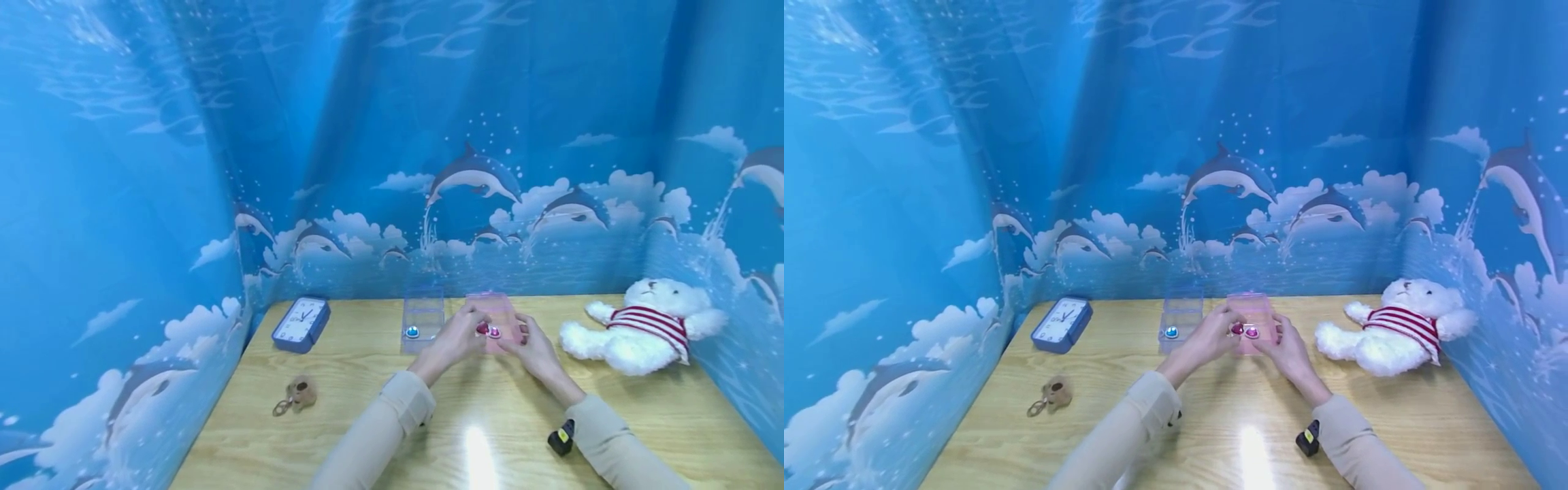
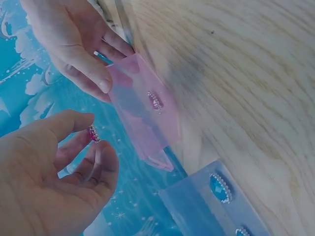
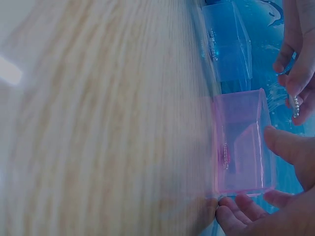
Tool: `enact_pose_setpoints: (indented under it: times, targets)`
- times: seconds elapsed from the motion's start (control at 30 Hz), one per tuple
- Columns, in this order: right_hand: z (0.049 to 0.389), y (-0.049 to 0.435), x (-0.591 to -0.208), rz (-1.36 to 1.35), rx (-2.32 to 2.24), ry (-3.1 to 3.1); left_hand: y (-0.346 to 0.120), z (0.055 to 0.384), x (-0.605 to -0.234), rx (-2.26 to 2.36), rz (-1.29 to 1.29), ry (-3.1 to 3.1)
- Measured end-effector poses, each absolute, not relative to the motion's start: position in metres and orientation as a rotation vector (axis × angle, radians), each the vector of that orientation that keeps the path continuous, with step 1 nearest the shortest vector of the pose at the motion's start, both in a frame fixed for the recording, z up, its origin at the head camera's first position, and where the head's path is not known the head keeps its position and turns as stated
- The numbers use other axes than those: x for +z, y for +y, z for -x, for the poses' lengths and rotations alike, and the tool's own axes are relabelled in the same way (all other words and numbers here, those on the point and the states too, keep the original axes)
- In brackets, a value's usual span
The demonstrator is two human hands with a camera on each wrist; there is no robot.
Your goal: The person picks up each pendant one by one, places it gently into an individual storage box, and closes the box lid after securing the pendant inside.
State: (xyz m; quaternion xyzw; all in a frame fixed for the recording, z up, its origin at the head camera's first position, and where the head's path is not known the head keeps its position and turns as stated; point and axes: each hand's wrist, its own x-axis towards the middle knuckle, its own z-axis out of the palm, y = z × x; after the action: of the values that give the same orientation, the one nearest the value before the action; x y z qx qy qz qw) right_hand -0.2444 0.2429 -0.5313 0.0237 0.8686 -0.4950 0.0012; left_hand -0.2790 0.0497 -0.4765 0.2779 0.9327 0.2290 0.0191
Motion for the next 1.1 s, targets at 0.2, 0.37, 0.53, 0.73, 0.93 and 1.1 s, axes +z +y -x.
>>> enact_pose_setpoints:
  times: [0.2, 0.37, 0.53, 0.73, 0.93, 1.1]
  targets:
    - [0.244, 0.242, -0.532, -0.081, -1.529, 2.745, 0.057, 0.285, -0.48, 0.706, -0.772, 2.891]
    - [0.244, 0.241, -0.531, -0.085, -1.521, 2.748, 0.061, 0.291, -0.484, 0.728, -0.716, 2.882]
    - [0.244, 0.241, -0.531, -0.084, -1.541, 2.739, 0.064, 0.296, -0.483, 0.764, -0.694, 2.867]
    - [0.244, 0.241, -0.531, -0.081, -1.558, 2.74, 0.063, 0.297, -0.484, 0.749, -0.677, 2.857]
    - [0.243, 0.241, -0.532, -0.066, -1.573, 2.747, 0.062, 0.298, -0.486, 0.762, -0.66, 2.847]
    - [0.243, 0.241, -0.533, -0.076, -1.578, 2.742, 0.062, 0.298, -0.486, 0.815, -0.665, 2.862]
